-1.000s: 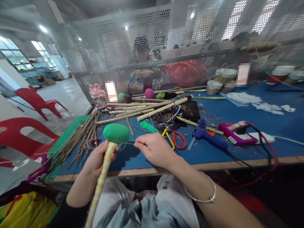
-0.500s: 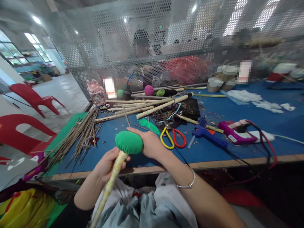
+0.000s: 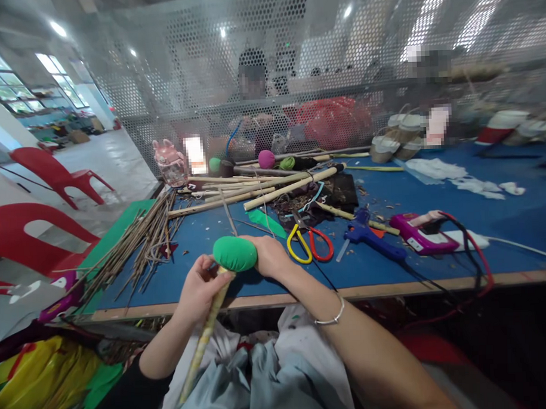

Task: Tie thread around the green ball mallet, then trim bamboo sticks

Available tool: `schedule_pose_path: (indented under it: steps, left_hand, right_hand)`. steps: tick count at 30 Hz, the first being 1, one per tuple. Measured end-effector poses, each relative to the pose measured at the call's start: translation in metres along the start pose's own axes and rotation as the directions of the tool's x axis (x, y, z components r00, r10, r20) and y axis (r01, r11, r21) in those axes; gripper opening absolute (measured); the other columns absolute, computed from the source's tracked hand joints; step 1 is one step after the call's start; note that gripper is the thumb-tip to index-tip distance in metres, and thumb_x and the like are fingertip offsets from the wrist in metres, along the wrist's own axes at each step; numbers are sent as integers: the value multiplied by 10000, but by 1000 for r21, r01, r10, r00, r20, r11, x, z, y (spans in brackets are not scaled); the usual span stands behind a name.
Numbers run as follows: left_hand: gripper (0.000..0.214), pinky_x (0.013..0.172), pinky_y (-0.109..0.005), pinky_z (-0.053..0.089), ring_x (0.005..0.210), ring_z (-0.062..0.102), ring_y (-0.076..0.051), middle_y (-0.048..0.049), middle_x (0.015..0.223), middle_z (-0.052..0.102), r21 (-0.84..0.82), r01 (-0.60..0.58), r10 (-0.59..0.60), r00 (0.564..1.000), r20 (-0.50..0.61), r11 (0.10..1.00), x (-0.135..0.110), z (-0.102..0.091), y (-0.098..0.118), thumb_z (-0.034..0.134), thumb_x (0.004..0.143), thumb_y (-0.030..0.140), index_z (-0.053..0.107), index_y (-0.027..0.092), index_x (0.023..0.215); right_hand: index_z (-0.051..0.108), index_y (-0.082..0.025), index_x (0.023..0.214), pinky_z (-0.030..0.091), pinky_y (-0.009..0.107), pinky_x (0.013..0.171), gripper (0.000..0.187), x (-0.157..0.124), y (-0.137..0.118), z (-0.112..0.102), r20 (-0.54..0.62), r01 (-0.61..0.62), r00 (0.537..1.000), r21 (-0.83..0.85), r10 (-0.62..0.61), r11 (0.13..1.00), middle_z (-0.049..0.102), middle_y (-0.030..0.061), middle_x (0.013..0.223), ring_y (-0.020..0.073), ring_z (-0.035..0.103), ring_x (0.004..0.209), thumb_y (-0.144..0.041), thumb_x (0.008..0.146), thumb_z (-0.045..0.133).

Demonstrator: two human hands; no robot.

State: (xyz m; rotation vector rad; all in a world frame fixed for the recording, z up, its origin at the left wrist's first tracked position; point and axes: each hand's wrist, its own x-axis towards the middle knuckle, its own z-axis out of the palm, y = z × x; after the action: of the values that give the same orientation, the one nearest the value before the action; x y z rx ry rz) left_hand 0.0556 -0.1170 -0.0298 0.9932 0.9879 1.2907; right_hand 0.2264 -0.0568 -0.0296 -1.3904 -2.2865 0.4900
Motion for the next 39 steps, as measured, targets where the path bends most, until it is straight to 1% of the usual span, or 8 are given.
schedule_pose_path:
  steps: [4, 9, 16, 21, 25, 33, 35, 39]
  left_hand:
    - [405, 556, -172, 355, 624, 447, -63, 44, 751, 487, 44, 4, -8, 994, 105, 999, -5, -3, 2, 698, 637, 183, 298, 202, 700]
    - [375, 612, -188, 384, 683, 464, -83, 23, 811, 488, 118, -25, 3, 983, 182, 993, -7, 9, -5, 696, 613, 140, 335, 193, 701]
    - [333, 566, -170, 393, 573, 472, -60, 71, 631, 480, 177, -55, 85, 983, -164, 983, 11, -9, 15, 698, 622, 186, 373, 186, 692]
    - [407, 533, -217, 492, 528, 537, -75, 73, 622, 520, -146, 80, -96, 990, -106, 986, 11, -24, 41, 712, 600, 202, 313, 198, 681]
    - [338, 440, -190, 486, 599, 599, -130, 27, 645, 562, -248, 179, -189, 982, -16, 952, 5, -18, 39, 702, 584, 213, 408, 183, 749]
    - [314, 436, -178, 489, 605, 608, -130, -26, 708, 626, -278, 238, -230, 971, 59, 931, -1, -11, 27, 689, 592, 207, 505, 154, 842]
    - [275, 431, -173, 482, 612, 612, -134, -44, 716, 632, -308, 298, -286, 954, 87, 904, 1, -10, 24, 668, 608, 210, 516, 145, 828]
    - [188, 502, -176, 489, 636, 617, -131, -64, 702, 637, -341, 423, -406, 906, 123, 840, 6, -9, 14, 624, 645, 225, 502, 144, 764]
  right_hand:
    - [625, -268, 1088, 450, 239, 678, 381, 17, 8, -14, 184, 234, 961, -129, -209, 963, 699, 41, 981, 211, 653, 869, -205, 715, 586]
    - [689, -171, 617, 351, 238, 542, 176, 65, -24, -55, 268, 421, 906, -479, -328, 770, 695, 81, 687, 203, 630, 688, -314, 712, 648]
    - [614, -154, 626, 268, 241, 517, 222, 17, -99, -76, 56, 551, 814, -389, -578, 738, 606, 38, 637, 124, 515, 587, -222, 796, 490]
    - [408, -163, 467, 278, 209, 505, 353, -17, -68, -41, -287, 253, 932, 80, -221, 964, 416, -32, 485, 72, 389, 486, -246, 801, 487]
    - [337, -178, 451, 258, 201, 466, 361, -19, -51, -17, -297, 87, 954, 424, 48, 902, 325, -55, 454, 66, 322, 460, -263, 755, 510]
    - [366, -173, 477, 198, 182, 430, 335, -18, -25, 5, -167, -57, 964, 633, 208, 772, 246, -74, 482, 56, 243, 466, -335, 697, 560]
    - [529, -164, 650, 189, 175, 411, 182, -16, -18, 3, -116, -89, 970, 651, 215, 754, 244, -94, 484, 55, 233, 443, -329, 676, 599]
    - [546, -176, 1147, 265, 183, 446, 437, -13, -11, -12, -77, 12, 997, 504, 31, 864, 370, -97, 479, 72, 308, 432, -282, 724, 578]
